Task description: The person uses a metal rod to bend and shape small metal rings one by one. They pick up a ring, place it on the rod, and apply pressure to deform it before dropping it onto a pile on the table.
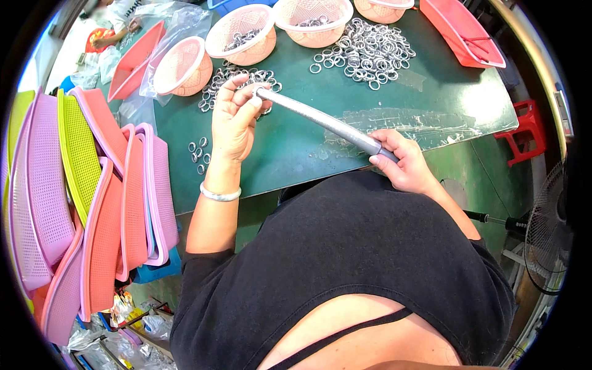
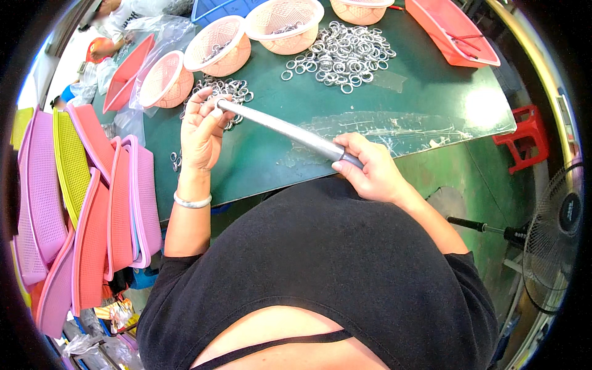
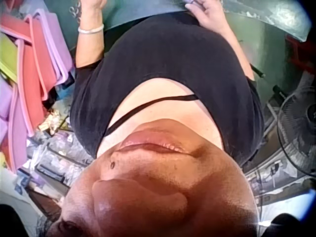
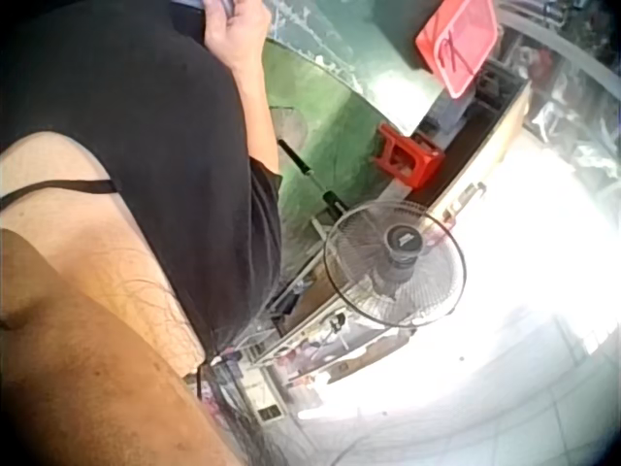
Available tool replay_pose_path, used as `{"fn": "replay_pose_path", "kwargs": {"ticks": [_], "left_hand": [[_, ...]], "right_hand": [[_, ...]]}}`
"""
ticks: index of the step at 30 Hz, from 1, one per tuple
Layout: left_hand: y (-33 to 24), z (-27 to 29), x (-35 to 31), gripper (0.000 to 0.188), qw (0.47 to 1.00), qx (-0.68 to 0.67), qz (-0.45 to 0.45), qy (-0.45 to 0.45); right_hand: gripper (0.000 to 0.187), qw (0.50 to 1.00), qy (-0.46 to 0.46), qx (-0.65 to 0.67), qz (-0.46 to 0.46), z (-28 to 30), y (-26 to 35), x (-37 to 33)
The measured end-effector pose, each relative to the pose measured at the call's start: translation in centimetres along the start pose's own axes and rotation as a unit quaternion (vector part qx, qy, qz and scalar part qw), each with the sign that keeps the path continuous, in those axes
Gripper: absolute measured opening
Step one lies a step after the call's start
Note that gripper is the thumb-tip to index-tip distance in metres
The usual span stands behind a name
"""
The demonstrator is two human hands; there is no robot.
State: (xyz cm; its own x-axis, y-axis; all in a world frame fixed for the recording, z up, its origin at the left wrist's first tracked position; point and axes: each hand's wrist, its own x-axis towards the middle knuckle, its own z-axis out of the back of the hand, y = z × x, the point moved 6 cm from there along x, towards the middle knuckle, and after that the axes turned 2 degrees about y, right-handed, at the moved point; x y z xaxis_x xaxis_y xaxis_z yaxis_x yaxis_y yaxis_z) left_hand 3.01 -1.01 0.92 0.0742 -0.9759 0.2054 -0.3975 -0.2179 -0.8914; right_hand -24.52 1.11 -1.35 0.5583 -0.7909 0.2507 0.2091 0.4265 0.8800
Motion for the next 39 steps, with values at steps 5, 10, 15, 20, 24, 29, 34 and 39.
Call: {"fn": "replay_pose_path", "kwargs": {"ticks": [5,10,15,20,24,29,34,39], "left_hand": [[0.2,-0.7,0.3,0.053,0.998,-0.006,0.013,0.066],[1.8,-3.1,-0.3,0.068,0.987,0.006,0.082,0.139],[1.7,-4.0,-0.3,0.074,0.986,-0.011,0.086,0.143],[1.6,-4.1,-0.4,0.077,0.985,0.006,0.087,0.148],[1.0,-4.3,-0.7,0.073,0.986,-0.001,0.057,0.155],[-0.9,-1.0,1.8,0.059,0.993,-0.089,-0.050,0.058],[-6.3,2.6,7.0,0.047,0.934,0.239,-0.247,-0.098],[-6.4,2.8,8.7,0.035,0.692,0.678,-0.202,-0.140]], "right_hand": [[0.029,1.000,0.000,-0.014,0.004,0.1,0.1,0.0],[0.031,0.999,0.001,-0.034,0.017,-0.2,1.3,0.7],[0.034,0.993,-0.030,-0.099,0.060,0.0,1.6,0.6],[0.036,0.988,-0.034,-0.127,0.083,0.2,1.7,0.4],[0.036,0.985,-0.039,-0.138,0.094,0.1,1.7,0.3],[0.034,0.993,-0.046,-0.097,0.053,0.4,1.2,0.3],[0.031,0.997,-0.071,-0.041,0.013,0.6,0.2,0.0],[0.029,0.996,-0.089,-0.015,-0.008,0.7,0.0,0.1]]}}
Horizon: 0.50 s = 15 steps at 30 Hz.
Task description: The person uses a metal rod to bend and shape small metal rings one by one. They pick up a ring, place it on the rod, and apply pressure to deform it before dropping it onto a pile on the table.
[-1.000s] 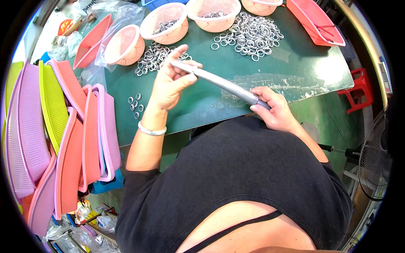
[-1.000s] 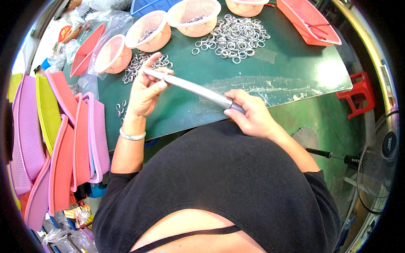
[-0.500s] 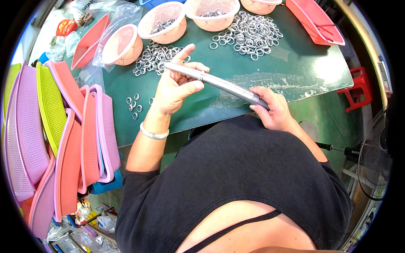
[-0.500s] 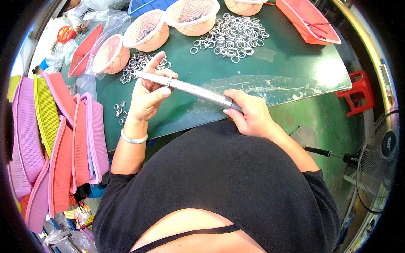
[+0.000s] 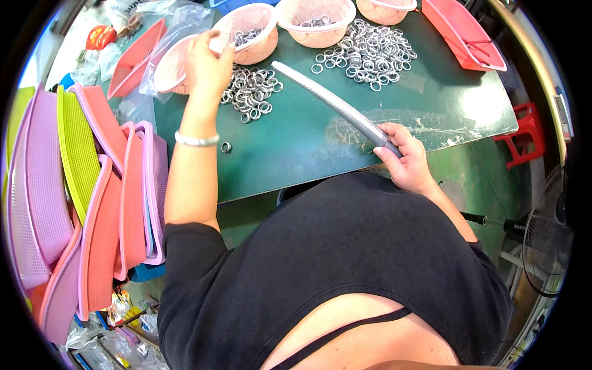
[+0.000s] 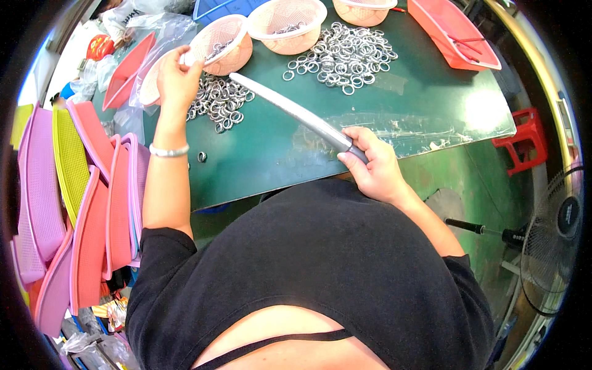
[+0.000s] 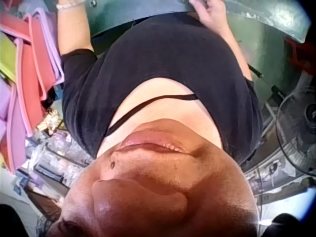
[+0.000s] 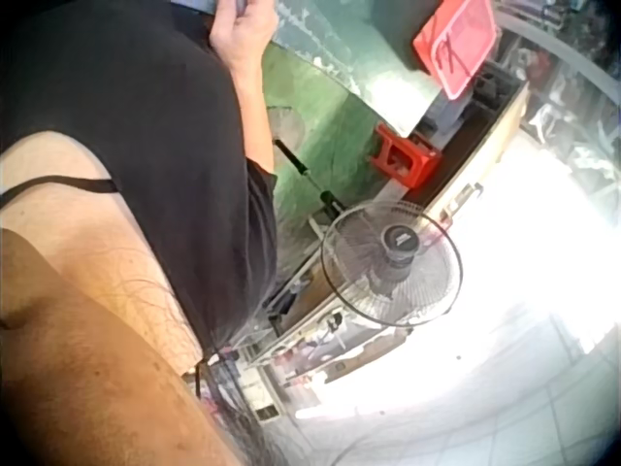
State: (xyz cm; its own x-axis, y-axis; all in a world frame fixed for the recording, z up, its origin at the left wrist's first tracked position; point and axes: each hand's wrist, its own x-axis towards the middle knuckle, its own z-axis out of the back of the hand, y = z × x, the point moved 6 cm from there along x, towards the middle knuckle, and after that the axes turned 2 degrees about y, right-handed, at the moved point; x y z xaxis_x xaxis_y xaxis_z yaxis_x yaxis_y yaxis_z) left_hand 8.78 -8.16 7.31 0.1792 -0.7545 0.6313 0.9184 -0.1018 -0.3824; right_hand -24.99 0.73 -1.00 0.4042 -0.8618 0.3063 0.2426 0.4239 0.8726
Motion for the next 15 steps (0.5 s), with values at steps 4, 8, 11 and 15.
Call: {"fn": "replay_pose_path", "kwargs": {"ticks": [4,8,11,15], "left_hand": [[-2.1,-1.8,-5.3,0.022,0.950,-0.063,0.080,0.294],[-3.3,-2.2,-9.0,0.024,0.938,0.061,0.038,0.338],[-2.5,-2.7,-9.7,0.020,0.951,0.033,0.033,0.306],[-2.1,-3.1,-10.1,0.014,0.956,-0.008,0.032,0.291]], "right_hand": [[0.029,1.000,0.006,0.009,-0.014,0.3,-0.5,-0.2],[0.029,1.000,0.016,-0.010,-0.006,0.2,-0.4,0.0],[0.029,1.000,0.022,-0.007,-0.011,0.0,-0.5,0.0],[0.029,1.000,0.018,0.000,-0.001,0.1,-0.4,-0.1]]}}
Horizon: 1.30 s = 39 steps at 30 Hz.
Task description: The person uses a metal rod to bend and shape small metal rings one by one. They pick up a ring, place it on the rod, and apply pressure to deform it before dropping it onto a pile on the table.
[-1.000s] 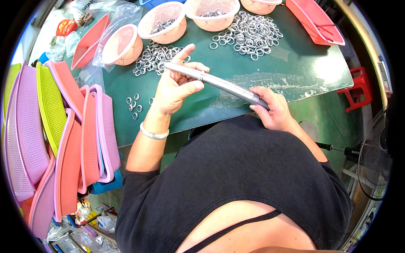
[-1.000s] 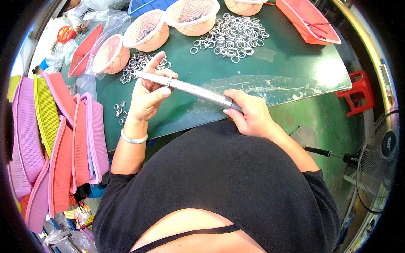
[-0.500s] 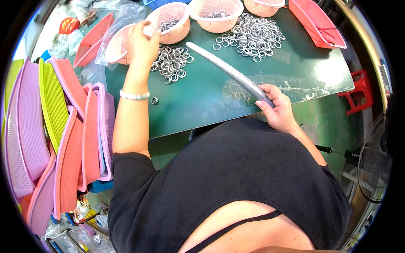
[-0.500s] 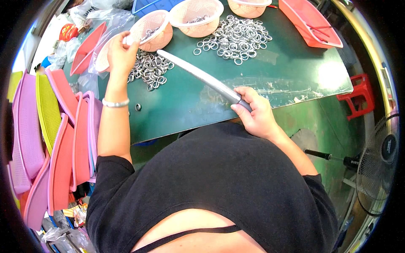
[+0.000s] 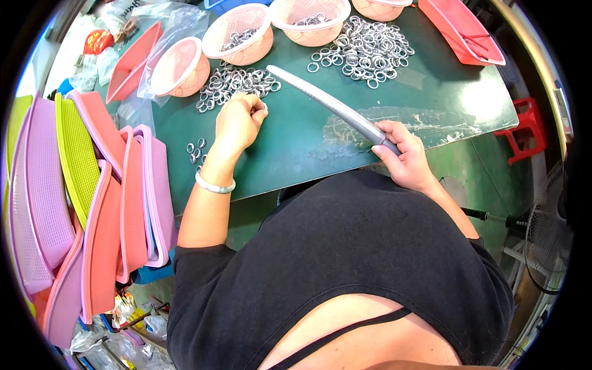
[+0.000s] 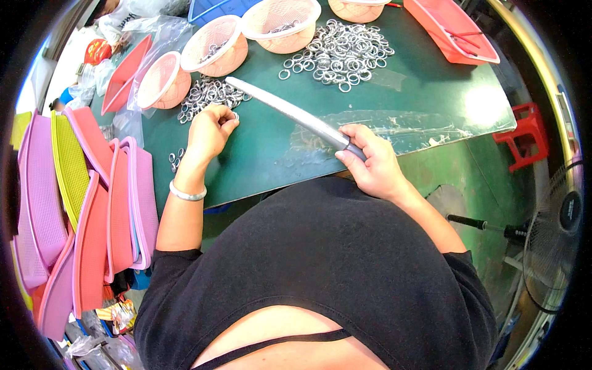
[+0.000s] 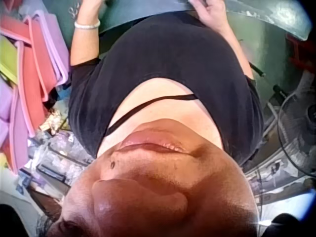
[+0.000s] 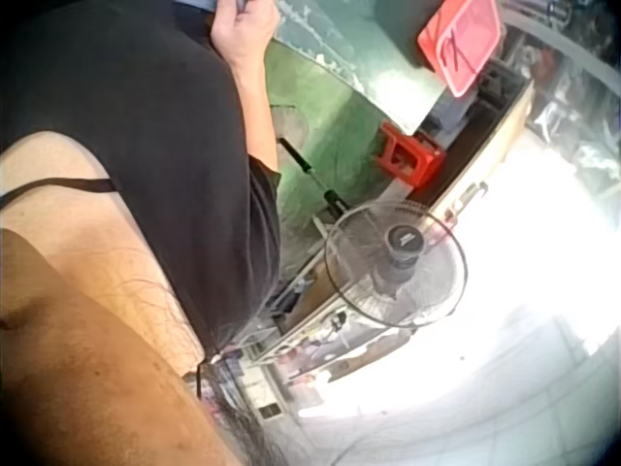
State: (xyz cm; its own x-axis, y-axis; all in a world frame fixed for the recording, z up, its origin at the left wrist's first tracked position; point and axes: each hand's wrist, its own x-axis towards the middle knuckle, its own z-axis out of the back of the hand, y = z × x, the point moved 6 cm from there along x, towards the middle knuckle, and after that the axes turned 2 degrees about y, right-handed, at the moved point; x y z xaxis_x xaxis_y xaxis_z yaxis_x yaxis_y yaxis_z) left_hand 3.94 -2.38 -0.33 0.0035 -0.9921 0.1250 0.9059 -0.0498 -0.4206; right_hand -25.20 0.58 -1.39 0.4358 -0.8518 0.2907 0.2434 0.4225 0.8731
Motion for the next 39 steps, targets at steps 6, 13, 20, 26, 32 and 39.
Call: {"fn": "replay_pose_path", "kwargs": {"ticks": [6,13,20,26,32,39], "left_hand": [[1.0,-0.2,0.0,0.005,0.926,-0.371,0.075,0.011],[-0.7,0.5,0.4,0.011,0.653,-0.757,-0.023,-0.008],[-3.2,-0.4,-0.3,0.049,0.697,-0.709,-0.102,-0.002],[-6.0,-2.0,-1.3,0.059,0.672,-0.731,-0.109,0.055],[-6.6,-1.3,-2.2,0.062,0.641,-0.762,-0.079,0.042],[-6.7,-1.5,-2.5,0.055,0.673,-0.735,-0.076,0.004]], "right_hand": [[0.029,1.000,0.010,-0.015,-0.003,0.0,-0.1,-0.1],[0.032,0.999,0.036,-0.018,0.011,-0.5,0.2,-0.1],[0.032,0.999,0.030,-0.014,0.027,-0.5,0.7,-0.1],[0.033,0.998,0.016,-0.027,0.052,-0.8,1.7,0.4],[0.036,0.987,-0.006,-0.111,0.116,-0.5,2.6,0.4],[0.036,0.982,-0.004,-0.140,0.126,-0.6,2.6,0.3]]}}
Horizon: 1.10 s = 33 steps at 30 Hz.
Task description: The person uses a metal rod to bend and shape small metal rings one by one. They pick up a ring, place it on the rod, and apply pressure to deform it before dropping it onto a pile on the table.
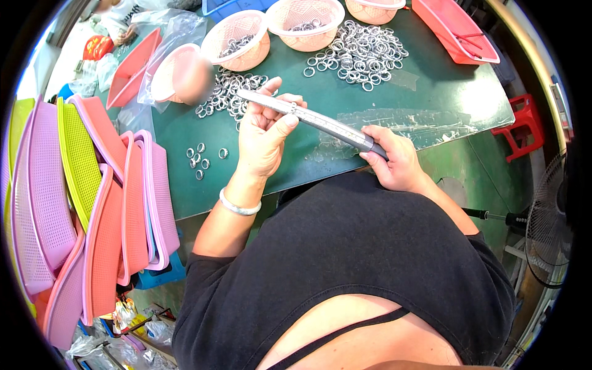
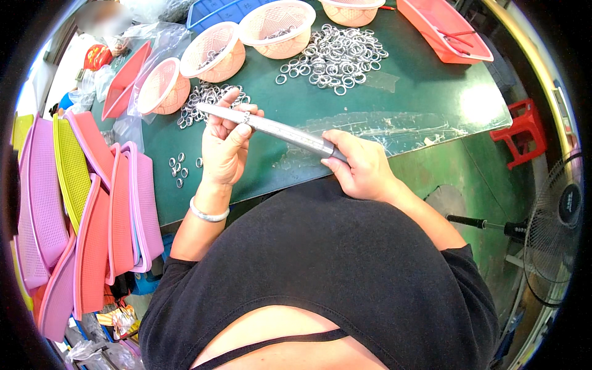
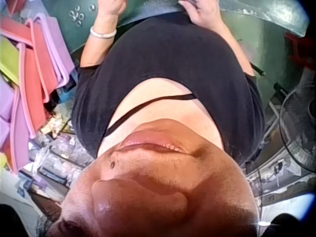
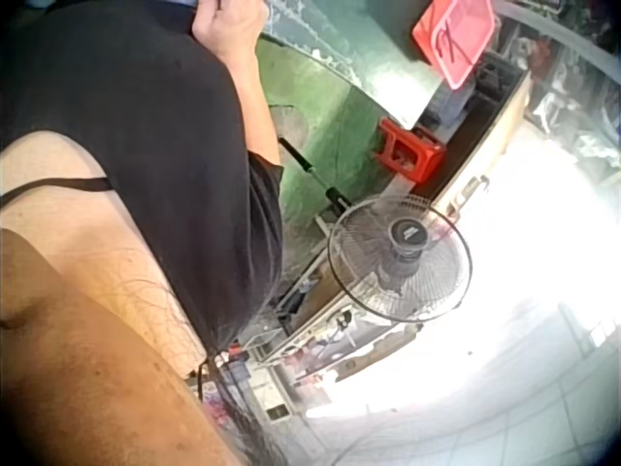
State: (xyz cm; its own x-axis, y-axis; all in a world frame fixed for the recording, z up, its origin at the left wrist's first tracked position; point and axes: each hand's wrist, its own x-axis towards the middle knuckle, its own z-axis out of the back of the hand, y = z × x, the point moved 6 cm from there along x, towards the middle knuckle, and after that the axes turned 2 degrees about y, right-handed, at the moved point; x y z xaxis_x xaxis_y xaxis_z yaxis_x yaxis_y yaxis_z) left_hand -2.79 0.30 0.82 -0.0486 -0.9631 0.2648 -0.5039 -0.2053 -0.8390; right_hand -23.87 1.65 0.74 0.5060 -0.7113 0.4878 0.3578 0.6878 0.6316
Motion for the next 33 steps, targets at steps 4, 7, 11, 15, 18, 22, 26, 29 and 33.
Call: {"fn": "replay_pose_path", "kwargs": {"ticks": [4,7,11,15,18,22,26,29,33], "left_hand": [[-0.3,0.1,0.0,0.047,0.999,0.026,-0.014,-0.019],[-2.9,3.4,2.3,0.030,0.992,-0.009,-0.094,-0.082],[-8.3,7.6,5.4,0.031,0.944,0.129,-0.251,-0.169],[-10.9,9.0,9.1,0.035,0.777,0.538,-0.247,-0.214],[-9.5,9.6,10.0,0.031,0.641,0.737,-0.106,-0.186],[-4.8,6.8,5.8,0.024,0.749,0.660,0.056,0.001],[-2.3,5.2,2.6,0.025,0.585,0.798,0.115,0.085],[-2.2,5.9,2.6,0.022,0.603,0.777,0.165,0.067],[-2.2,6.1,2.6,0.018,0.631,0.767,0.106,0.049]], "right_hand": [[0.036,1.000,-0.005,-0.004,0.004,0.0,0.1,0.0],[0.034,0.999,0.002,0.023,-0.041,0.1,-0.5,-0.3],[0.031,0.992,-0.001,0.081,-0.099,0.1,-1.5,-0.9],[0.028,0.982,-0.021,0.138,-0.126,0.0,-1.9,-0.6],[0.028,0.982,-0.044,0.145,-0.117,-0.1,-2.1,-0.8],[0.028,0.979,-0.028,0.151,-0.133,0.0,-2.5,-0.9],[0.028,0.979,-0.017,0.151,-0.137,-0.2,-2.5,-0.8],[0.028,0.981,-0.013,0.141,-0.134,-0.3,-2.5,-0.7],[0.028,0.984,-0.008,0.127,-0.123,-0.2,-2.7,-0.8]]}}
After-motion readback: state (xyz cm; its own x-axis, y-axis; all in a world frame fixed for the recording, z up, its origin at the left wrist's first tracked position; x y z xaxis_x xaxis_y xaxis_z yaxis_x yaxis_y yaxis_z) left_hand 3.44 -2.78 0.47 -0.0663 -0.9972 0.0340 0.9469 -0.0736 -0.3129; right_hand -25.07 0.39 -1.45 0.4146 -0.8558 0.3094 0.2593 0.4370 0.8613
